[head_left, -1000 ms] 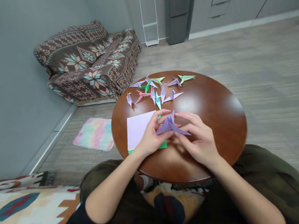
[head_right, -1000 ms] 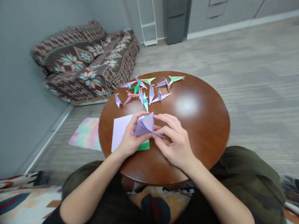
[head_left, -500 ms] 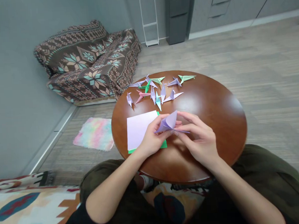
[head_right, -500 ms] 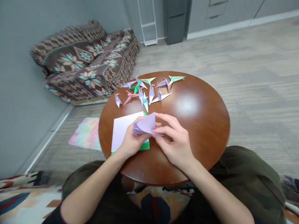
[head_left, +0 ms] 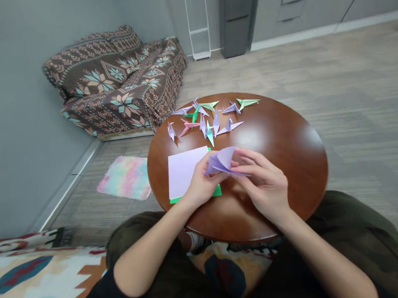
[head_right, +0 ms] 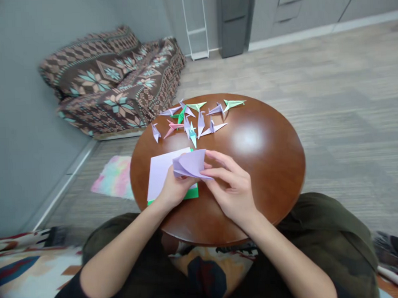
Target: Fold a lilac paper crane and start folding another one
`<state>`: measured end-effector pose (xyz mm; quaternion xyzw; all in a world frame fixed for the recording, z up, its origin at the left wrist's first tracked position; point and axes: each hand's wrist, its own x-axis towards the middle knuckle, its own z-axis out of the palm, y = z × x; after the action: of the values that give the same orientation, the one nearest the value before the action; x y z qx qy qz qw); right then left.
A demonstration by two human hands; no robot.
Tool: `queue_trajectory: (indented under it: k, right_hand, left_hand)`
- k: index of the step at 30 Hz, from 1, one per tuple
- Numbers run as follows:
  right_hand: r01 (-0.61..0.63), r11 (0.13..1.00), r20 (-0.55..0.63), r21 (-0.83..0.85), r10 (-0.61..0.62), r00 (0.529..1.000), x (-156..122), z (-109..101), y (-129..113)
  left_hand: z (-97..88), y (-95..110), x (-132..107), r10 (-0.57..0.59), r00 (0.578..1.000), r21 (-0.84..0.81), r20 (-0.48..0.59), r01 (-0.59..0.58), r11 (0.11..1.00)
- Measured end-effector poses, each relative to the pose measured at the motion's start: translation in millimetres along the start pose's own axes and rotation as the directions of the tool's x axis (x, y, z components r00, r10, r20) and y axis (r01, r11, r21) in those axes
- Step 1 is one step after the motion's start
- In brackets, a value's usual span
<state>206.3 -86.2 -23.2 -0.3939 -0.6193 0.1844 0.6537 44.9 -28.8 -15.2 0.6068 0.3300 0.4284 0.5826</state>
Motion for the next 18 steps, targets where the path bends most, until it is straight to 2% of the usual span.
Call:
queue_trajectory:
  k: [7, 10, 12, 13, 15, 16, 18]
  right_hand:
    - [0.004, 1.0, 0.02, 0.019, -0.004, 1.0, -1.1, -0.9, -1.5]
    - [0.001, 0.999, 0.024, 0.048, -0.002, 1.0, -1.1, -3.3, -0.3]
    - [0.001, 0.998, 0.028, 0.066, -0.003, 1.0, -0.3, -6.4, 1.7]
    - [0.003, 0.997, 0.035, 0.073, -0.005, 0.999, 0.3, -8.3, 2.7]
    - [0.015, 0.997, 0.051, 0.077, -0.019, 0.999, 1.9, -11.9, 4.3]
    - [0.029, 0.997, 0.062, 0.071, -0.033, 0.998, 2.7, -13.1, 4.6]
    - [0.064, 0.997, 0.09, 0.045, -0.068, 0.994, 4.3, -13.8, 4.0]
  left_hand:
    - [0.7, 2.1, 1.2, 0.075, 0.997, 0.023, 0.006, -0.075, 0.997]
    - [-3.8, 6.2, 1.0, 0.065, 0.996, -0.028, 0.065, -0.063, 0.998]
    - [-11.3, 10.3, 0.9, 0.027, 0.983, -0.116, 0.181, -0.006, 0.993]
    - [-15.9, 12.8, 1.0, 0.012, 0.963, -0.174, 0.269, 0.036, 0.984]
    - [-24.3, 17.6, 1.6, -0.039, 0.896, -0.32, 0.442, 0.198, 0.926]
    - [-27.1, 19.4, 2.1, -0.068, 0.869, -0.35, 0.491, 0.268, 0.898]
    - [-28.2, 20.6, 3.1, -0.086, 0.88, -0.384, 0.467, 0.289, 0.877]
